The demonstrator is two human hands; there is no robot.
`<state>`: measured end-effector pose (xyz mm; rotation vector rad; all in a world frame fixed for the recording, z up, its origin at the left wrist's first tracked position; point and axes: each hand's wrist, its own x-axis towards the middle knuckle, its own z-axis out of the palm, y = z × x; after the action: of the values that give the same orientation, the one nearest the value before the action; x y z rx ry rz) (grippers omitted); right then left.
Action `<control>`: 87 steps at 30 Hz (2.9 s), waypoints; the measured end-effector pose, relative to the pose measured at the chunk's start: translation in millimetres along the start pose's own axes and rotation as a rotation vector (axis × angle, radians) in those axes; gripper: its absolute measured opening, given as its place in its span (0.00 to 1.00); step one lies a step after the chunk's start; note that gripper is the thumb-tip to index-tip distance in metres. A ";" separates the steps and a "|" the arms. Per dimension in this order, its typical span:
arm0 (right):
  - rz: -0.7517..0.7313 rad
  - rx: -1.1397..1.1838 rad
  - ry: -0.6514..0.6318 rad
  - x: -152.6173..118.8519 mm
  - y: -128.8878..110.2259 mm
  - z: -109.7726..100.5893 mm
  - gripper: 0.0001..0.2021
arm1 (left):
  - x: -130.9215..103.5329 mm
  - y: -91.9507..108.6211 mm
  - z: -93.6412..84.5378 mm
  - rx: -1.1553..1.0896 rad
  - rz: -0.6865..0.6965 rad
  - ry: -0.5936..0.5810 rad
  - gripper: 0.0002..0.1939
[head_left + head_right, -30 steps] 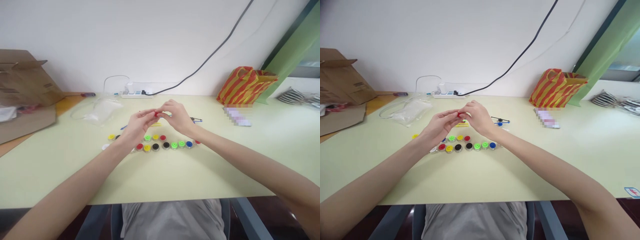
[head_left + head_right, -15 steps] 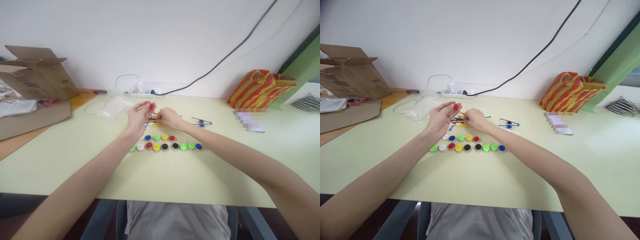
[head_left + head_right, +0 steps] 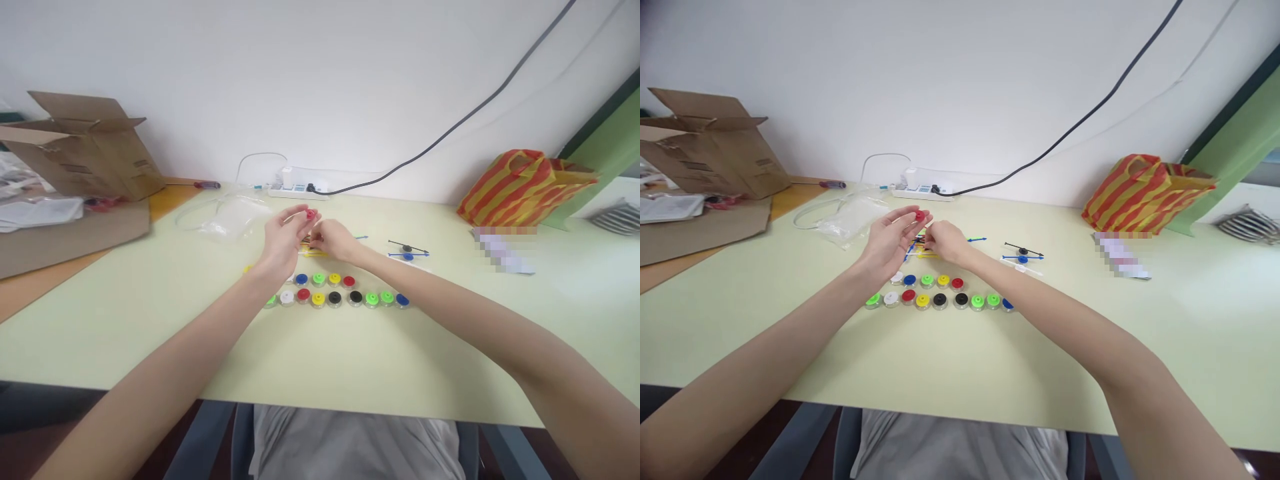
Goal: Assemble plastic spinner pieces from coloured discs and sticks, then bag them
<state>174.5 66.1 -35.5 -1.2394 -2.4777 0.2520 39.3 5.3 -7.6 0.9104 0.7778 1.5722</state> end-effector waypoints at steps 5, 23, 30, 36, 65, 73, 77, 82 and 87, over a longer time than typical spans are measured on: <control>0.055 -0.012 0.076 -16.9 8.6 -18.8 0.06 | -3.0 -0.1 2.8 0.042 0.073 0.006 0.11; 0.139 -0.020 0.209 -79.3 26.6 -50.4 0.13 | -28.9 -17.0 17.4 0.179 -0.039 -0.074 0.16; 0.296 -0.445 0.065 -96.7 23.3 -68.4 0.19 | -30.5 -13.8 20.7 0.188 -0.050 -0.064 0.14; 0.280 -0.584 -0.003 -106.3 20.7 -75.4 0.21 | -31.2 -14.1 21.2 0.183 -0.042 -0.086 0.11; 0.218 0.022 -0.069 -119.6 0.4 -83.6 0.07 | -27.2 -16.0 19.7 0.175 -0.019 -0.095 0.11; 0.220 -0.043 -0.153 -121.7 -4.8 -69.5 0.08 | -29.2 -16.6 19.1 0.176 -0.027 -0.110 0.10; 0.176 0.043 -0.041 -101.9 -4.0 -60.2 0.09 | -26.2 -16.6 17.4 0.155 -0.002 -0.093 0.11; 0.215 0.039 0.139 -116.1 5.2 -74.9 0.12 | -21.2 -10.7 17.1 0.098 0.077 -0.038 0.12; 0.299 0.404 0.246 -149.8 4.1 -83.0 0.20 | -26.0 -17.5 17.6 0.134 -0.113 -0.147 0.16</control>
<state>292.6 -51.3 4.3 -1.3603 -1.9095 0.6045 65.5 -16.9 -18.0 1.0494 0.8224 1.3515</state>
